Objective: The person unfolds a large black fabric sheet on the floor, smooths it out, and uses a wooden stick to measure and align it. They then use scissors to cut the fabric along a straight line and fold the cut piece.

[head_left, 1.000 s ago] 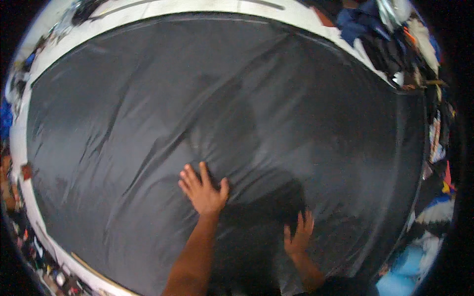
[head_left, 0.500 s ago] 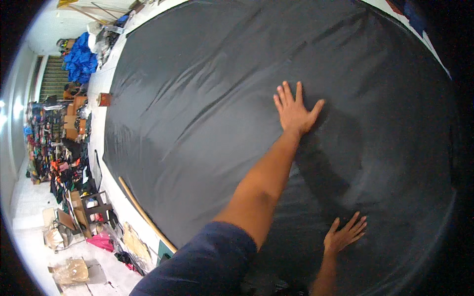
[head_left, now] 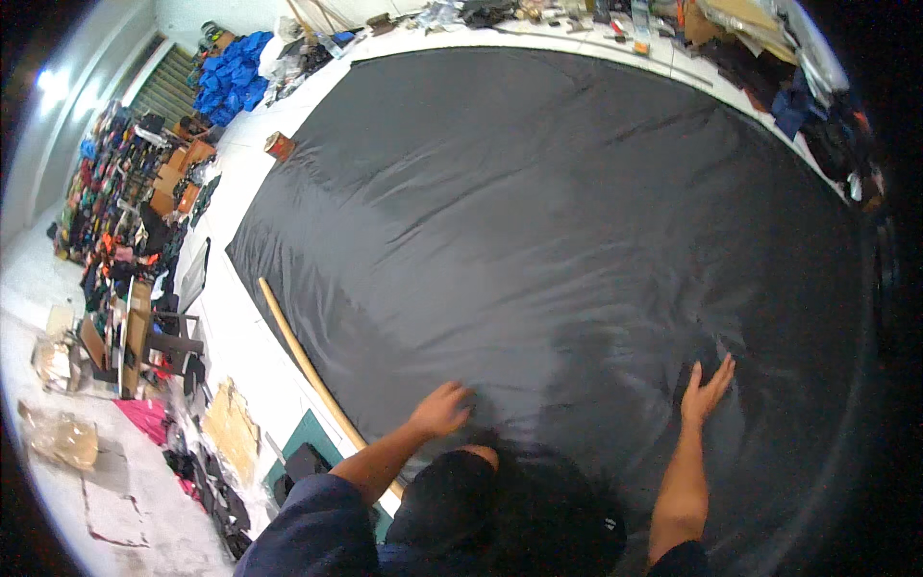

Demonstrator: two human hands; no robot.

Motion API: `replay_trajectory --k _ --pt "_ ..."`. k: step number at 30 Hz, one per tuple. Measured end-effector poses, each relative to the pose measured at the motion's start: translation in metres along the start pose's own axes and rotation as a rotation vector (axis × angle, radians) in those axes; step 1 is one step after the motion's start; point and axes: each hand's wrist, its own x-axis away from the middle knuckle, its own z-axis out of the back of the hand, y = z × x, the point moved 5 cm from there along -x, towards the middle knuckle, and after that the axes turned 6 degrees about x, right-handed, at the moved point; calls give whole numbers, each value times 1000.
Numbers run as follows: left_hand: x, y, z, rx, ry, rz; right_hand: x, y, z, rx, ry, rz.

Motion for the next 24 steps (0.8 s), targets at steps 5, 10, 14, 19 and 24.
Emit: replay_trajectory --k 5,10,14,19,24 --pt "358 -141 18 -97 414 1006 146 29 109 22 -202 90" --pt "537 -150 -36 153 571 1168 335 78 200 88 -419 -91" --pt "479 -156 -93 331 695 1030 464 168 248 -28 -297 -277" --pt "378 -125 -76 543 809 659 549 148 243 42 -368 -536" --pt "285 -79 -84 305 472 188 524 133 251 156 -376 -474"
